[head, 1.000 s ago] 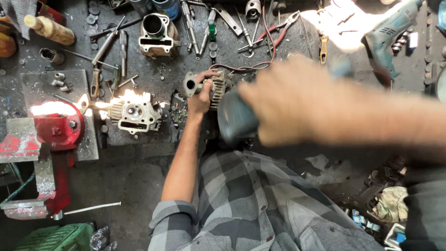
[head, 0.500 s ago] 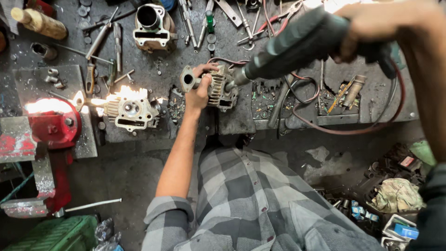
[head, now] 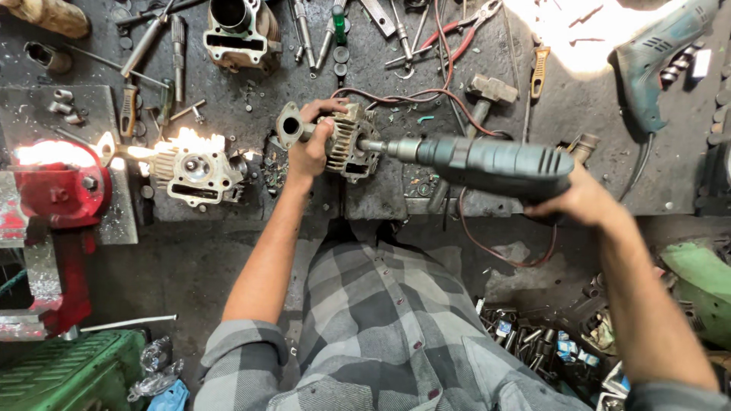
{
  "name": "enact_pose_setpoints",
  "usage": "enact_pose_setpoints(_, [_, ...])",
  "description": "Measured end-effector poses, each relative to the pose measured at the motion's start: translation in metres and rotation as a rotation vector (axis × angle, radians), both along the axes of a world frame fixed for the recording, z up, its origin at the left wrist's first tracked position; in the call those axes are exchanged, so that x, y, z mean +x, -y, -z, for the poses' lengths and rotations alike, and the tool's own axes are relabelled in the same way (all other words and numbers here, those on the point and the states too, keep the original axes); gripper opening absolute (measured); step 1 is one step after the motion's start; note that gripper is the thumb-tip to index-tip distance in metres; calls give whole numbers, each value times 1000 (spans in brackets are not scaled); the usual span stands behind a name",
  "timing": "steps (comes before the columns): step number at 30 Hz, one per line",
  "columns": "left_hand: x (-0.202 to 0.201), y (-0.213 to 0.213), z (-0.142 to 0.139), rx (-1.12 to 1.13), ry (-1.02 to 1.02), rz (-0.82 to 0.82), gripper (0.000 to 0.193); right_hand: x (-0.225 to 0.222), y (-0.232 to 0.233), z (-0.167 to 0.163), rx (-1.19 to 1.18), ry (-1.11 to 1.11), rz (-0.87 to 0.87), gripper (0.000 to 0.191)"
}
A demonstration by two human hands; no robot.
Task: The person holds a finned aluminum engine cylinder head on the workbench with one hand and uses an electric die grinder with the other to grind and smooth the head's surfaces and edges. They reposition the part repeatedly, working on several cylinder heads laid out on the bench.
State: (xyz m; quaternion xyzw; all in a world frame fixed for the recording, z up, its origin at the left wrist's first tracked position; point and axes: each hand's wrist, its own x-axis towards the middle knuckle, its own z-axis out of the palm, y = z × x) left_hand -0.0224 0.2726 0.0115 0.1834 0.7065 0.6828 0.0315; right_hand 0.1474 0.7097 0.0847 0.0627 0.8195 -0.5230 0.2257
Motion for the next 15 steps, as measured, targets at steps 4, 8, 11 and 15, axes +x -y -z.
enact_pose_setpoints(4, [0,-1,2,3,4,-14,32,36,50,-20,42,-66,28,82])
enact_pose_setpoints(8, [-2,0,4,30,32,0,31,61,115,-58,148,-143,76,92])
enact_pose_setpoints(11, [-3,1,6,34,55,13,32,69,160,-89,510,-126,22,102])
enact_pose_setpoints(15, [-2,3,9,35,30,18,30,69,210,-127,736,-244,-115,103])
